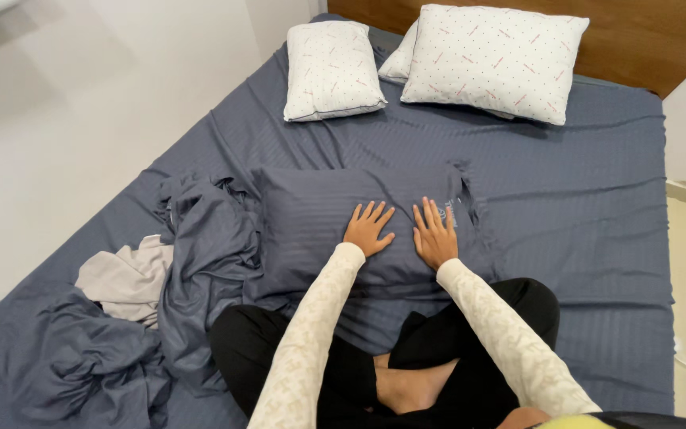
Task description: The person sits on a bed and inserts a pillow into a blue pillowcase by hand. They repeatedly pull the fabric over the corners, smooth the surface, and adjust the fit until the pillow is fully enclosed.
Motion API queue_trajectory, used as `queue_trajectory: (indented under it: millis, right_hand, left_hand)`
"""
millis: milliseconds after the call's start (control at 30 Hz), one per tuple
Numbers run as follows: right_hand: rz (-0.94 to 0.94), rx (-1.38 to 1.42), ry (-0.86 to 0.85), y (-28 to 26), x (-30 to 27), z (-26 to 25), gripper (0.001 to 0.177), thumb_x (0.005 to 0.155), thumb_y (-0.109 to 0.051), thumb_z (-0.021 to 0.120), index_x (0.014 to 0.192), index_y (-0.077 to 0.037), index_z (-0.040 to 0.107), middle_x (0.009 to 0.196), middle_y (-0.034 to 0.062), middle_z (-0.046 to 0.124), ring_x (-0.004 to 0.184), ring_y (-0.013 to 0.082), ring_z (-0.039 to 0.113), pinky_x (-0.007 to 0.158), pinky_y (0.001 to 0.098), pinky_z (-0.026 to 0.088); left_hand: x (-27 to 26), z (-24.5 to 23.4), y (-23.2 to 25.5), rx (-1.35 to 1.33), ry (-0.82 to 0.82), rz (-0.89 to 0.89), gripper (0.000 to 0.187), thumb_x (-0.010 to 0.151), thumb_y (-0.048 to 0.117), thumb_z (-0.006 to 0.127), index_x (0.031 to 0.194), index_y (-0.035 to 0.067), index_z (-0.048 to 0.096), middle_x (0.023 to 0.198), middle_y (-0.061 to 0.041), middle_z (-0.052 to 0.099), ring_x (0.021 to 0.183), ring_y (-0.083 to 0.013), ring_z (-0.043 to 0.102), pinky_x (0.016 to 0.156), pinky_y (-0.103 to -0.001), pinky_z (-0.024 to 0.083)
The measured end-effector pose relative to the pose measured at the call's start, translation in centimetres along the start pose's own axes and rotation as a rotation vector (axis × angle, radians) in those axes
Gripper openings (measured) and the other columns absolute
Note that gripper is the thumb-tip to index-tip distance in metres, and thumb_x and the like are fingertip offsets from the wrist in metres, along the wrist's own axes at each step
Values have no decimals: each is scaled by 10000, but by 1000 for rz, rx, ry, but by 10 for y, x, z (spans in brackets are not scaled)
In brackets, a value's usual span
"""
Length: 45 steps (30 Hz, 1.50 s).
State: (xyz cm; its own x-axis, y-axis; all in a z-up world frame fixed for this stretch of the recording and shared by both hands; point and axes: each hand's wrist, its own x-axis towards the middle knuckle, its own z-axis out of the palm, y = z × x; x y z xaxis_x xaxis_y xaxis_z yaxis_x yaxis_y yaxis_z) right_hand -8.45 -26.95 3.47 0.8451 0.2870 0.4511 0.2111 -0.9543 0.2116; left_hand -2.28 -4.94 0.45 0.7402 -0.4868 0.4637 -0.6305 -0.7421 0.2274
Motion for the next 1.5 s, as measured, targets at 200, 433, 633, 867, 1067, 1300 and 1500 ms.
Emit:
queue_trajectory:
  millis: [200, 433, 633, 867, 1067, 1300, 1500]
  right_hand:
    - [-179, 219, 43, 14, -19, -2, 612, 972, -317, 496, 1543, -110, 416, 1594, 150, 408, 1454, 306, 402, 1184, 450, 294]
    - [3, 56, -378, 4, 18, -14, 609, 957, -404, 529, 1517, -178, 449, 1585, 81, 444, 1458, 238, 436, 1193, 459, 335]
    - [-114, 319, -191, -15, 73, -8, 709, 917, -513, 560, 1541, -212, 412, 1572, 153, 411, 1465, 337, 361, 1191, 578, 238]
    - [-158, 234, -104, -44, 51, 43, 650, 985, -511, 442, 1591, -307, 323, 1650, 90, 303, 1515, 315, 271, 1208, 585, 182]
    - [-181, 294, -49, -42, 43, 36, 650, 991, -531, 423, 1593, -303, 336, 1657, 104, 315, 1517, 323, 283, 1202, 583, 190]
    - [150, 219, -193, 10, 38, 37, 695, 946, -653, 454, 1575, -367, 376, 1648, 59, 339, 1515, 295, 317, 1207, 618, 209]
    - [832, 699, -372, 89, 18, 46, 826, 915, -659, 555, 1566, -173, 403, 1596, 177, 416, 1403, 408, 462, 1124, 527, 375]
  left_hand:
    - [-59, -29, -35, 196, 216, -141, 647, 936, 458, 587, 1544, 278, 460, 1615, -99, 420, 1477, -347, 377, 1202, -556, 235]
    - [-55, -33, -66, 113, 32, -139, 644, 965, 484, 562, 1565, 296, 424, 1616, -86, 403, 1478, -306, 363, 1218, -545, 234]
    - [-102, -50, -109, 159, 81, -381, 662, 970, 522, 542, 1577, 313, 382, 1650, -44, 346, 1508, -284, 316, 1193, -585, 217]
    - [-111, -23, -122, 110, 24, -457, 690, 1015, 547, 477, 1631, 323, 260, 1708, -17, 227, 1563, -260, 215, 1222, -571, 172]
    - [-119, -35, -134, 80, -176, -443, 726, 1004, 623, 423, 1637, 348, 196, 1723, 10, 142, 1579, -221, 142, 1242, -535, 156]
    - [-136, -42, -151, -172, -137, -878, 893, 912, 714, 489, 1620, 248, 207, 1692, -26, 212, 1545, -250, 229, 1196, -488, 248]
    - [-126, -34, -170, -304, 144, -1178, 754, 929, 673, 530, 1342, 54, 648, 1308, -239, 674, 1244, -428, 618, 1052, -469, 477]
